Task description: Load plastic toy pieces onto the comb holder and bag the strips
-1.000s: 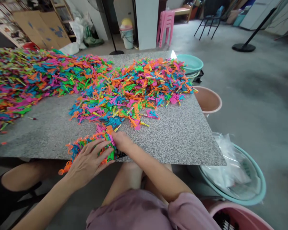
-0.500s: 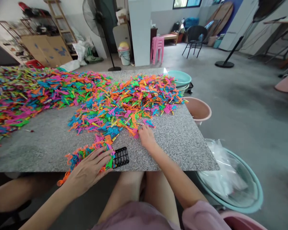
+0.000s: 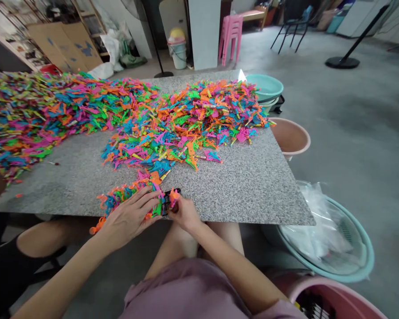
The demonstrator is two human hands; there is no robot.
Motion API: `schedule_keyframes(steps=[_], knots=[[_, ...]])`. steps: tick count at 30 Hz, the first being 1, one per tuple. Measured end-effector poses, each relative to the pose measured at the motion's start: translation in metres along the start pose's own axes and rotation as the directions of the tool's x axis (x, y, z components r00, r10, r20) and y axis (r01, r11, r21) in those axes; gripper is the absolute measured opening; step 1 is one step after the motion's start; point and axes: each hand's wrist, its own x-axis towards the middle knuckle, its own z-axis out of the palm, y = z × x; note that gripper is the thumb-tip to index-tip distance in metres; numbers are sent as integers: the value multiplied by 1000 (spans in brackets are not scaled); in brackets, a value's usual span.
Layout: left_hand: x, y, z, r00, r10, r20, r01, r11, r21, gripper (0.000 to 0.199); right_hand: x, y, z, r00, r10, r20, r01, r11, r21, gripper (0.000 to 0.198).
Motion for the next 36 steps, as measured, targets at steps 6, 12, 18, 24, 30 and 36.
schedule_keyframes(steps=[6,12,18,24,30,36], knots=[[2,2,-1,997,-74,-12,74,997,-37,48,5,-29,-14,980,-56,189,126,914,-386,21],[8,2,-2,1000,-21,-16,21,1000,-11,31,11,-35,-3,974,-35,225,147,851,-504,33],[9,-1,5,998,-31,-46,33,999,42,26,33,-34,-37,925,-110,362,266,870,-415,30],[8,0,3,997,-6,-72,9,999,40,25,69,-13,-87,963,-110,-248,-95,719,-688,28],[1,-6,0,997,22,-78,-22,1000,-6,26,43,-18,-63,995,-87,48,91,604,-792,24],[-3,-9,-2,999,30,-35,-30,999,-19,32,87,-16,-98,908,-324,264,396,465,-792,26]])
